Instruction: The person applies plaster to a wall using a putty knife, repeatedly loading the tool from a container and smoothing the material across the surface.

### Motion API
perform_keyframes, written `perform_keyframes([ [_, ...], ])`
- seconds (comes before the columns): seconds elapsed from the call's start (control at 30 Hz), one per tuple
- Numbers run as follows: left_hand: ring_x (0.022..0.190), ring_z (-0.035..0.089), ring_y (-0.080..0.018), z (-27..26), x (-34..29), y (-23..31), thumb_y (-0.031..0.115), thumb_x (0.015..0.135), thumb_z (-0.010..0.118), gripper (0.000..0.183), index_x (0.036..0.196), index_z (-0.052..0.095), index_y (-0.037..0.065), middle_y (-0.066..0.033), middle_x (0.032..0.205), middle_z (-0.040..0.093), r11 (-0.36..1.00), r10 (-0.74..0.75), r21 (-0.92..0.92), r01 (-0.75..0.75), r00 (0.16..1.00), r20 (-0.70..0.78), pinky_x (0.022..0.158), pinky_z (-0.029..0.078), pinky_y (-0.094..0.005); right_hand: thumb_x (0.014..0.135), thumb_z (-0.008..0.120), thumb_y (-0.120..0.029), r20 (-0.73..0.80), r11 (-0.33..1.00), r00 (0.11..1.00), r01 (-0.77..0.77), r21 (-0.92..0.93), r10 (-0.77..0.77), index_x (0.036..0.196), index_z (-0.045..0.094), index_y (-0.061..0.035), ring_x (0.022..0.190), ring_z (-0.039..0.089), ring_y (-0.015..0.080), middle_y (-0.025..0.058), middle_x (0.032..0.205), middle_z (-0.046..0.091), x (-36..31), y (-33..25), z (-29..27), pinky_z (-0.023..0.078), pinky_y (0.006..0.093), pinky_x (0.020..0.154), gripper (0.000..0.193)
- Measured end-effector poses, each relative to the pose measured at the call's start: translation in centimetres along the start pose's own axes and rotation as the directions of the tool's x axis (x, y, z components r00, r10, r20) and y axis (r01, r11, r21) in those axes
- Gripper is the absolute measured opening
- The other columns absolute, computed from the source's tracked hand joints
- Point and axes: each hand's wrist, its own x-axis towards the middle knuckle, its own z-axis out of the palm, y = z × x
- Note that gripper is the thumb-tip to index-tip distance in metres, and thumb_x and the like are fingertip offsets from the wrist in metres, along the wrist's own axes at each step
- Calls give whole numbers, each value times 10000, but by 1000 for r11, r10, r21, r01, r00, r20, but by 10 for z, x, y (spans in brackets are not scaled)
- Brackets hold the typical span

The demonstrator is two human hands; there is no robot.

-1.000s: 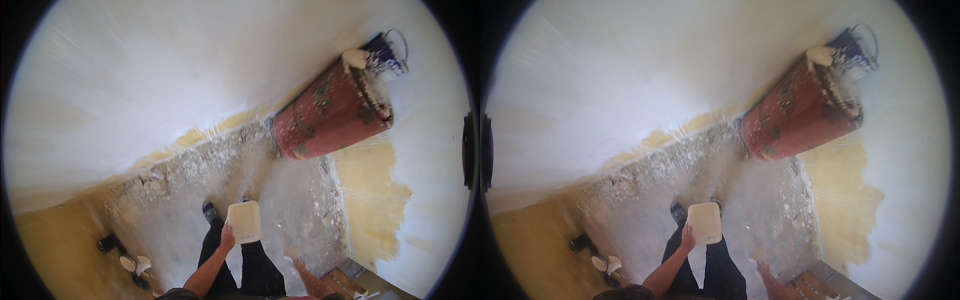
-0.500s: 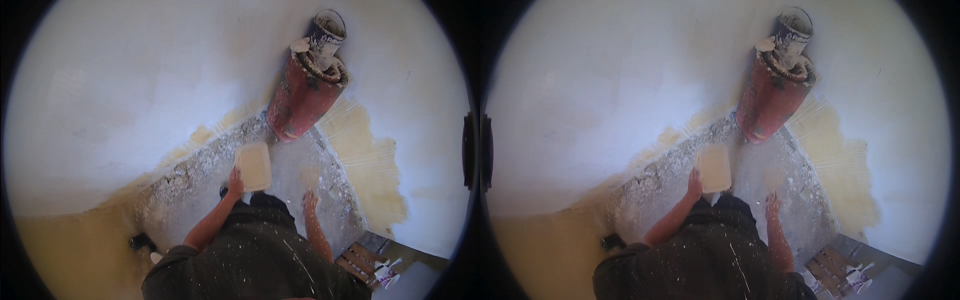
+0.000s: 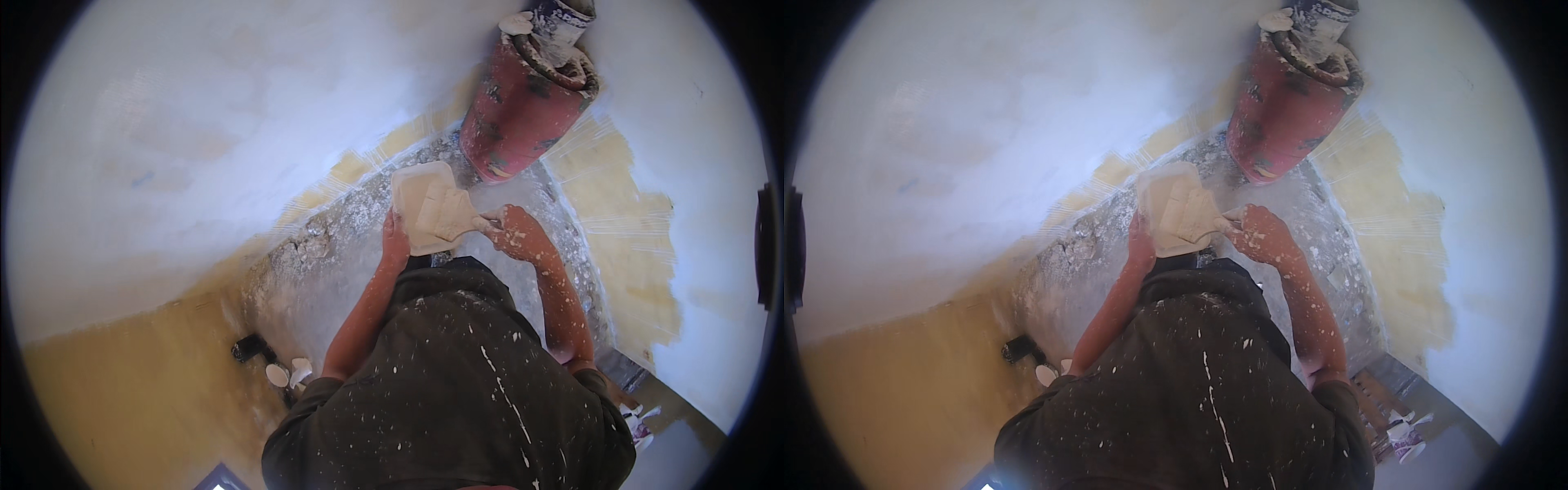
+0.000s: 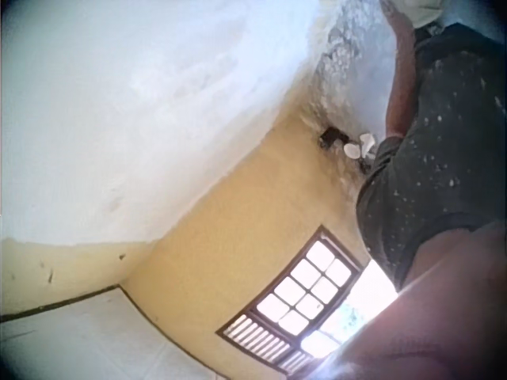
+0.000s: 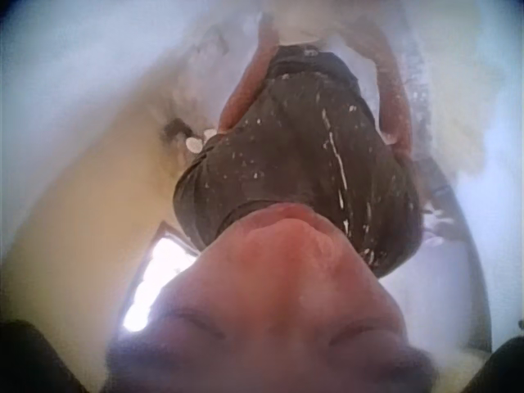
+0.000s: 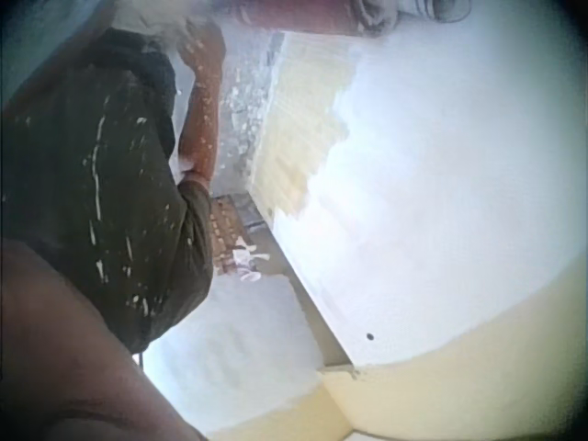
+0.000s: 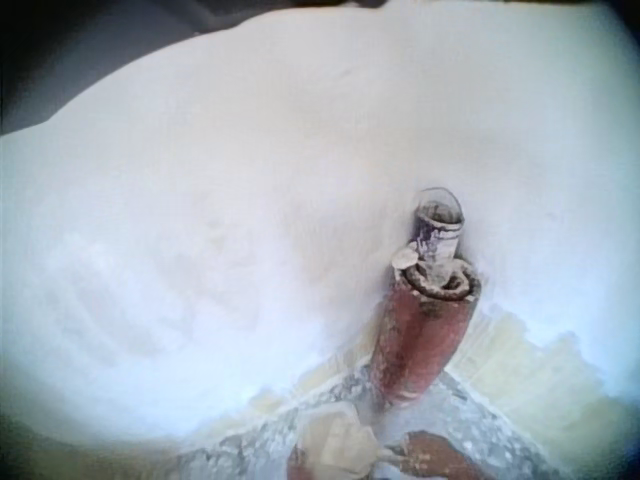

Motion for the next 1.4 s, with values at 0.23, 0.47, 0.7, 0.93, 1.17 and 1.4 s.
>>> perform_keyframes([
  [0.23, 1132, 448, -270, 10, 15, 42, 258, 967, 313, 437, 1251, 393, -64, -212, 1211, 475, 979, 155, 122, -165, 984, 88, 974, 328, -338, 800, 558, -371, -34, 929, 978, -207, -307, 207, 827, 625, -21, 770, 608, 355, 203, 768, 616, 49, -27, -1, 473, 446, 681, 356],
  [0.47, 1124, 458, -278, 22, 67, 54, 245, 966, 313, 423, 1236, 410, -65, -214, 1192, 490, 954, 191, 195, -228, 963, 192, 968, 335, -341, 790, 563, -388, -79, 905, 970, -242, -349, 229, 795, 606, -28, 769, 607, 357, 186, 750, 614, 88, -14, -13, 476, 454, 650, 362],
  [0.7, 1122, 460, -254, 47, 109, 71, 258, 962, 312, 436, 1262, 387, -50, -196, 1209, 481, 972, -13, 229, -61, 951, 310, 966, 346, -344, 786, 561, -407, -74, 949, 983, -180, -260, 166, 833, 629, -76, 759, 607, 344, 156, 780, 622, 119, 29, -35, 474, 446, 645, 341],
  [0.93, 1123, 459, -247, 114, 134, 116, 255, 957, 320, 436, 1288, 367, -25, -185, 1240, 458, 937, 28, 326, -125, 957, 288, 972, 345, -343, 811, 551, -374, -28, 971, 999, 22, -236, -29, 820, 630, -56, 740, 582, 369, 173, 746, 608, 151, 80, -113, 450, 441, 627, 328],
  [1.17, 1138, 446, -240, 172, 149, 115, 233, 957, 327, 435, 1316, 328, -13, -164, 1260, 436, 959, 117, 235, -156, 978, 170, 967, 364, -333, 823, 575, -310, -121, 989, 992, 45, 139, -28, 919, 614, -56, 742, 591, 345, 168, 779, 611, 172, 129, -175, 461, 405, 655, 274],
  [1.4, 1091, 488, -239, 207, 189, 54, 255, 940, 369, 442, 1320, 320, 36, -119, 1228, 456, 928, -144, -351, 122, 989, -37, 897, 434, -345, 844, 549, -298, -242, 948, 918, 287, -138, -314, 1165, 527, -69, 836, 592, 338, 158, 946, 604, 192, 152, -182, 471, 390, 707, 395],
])
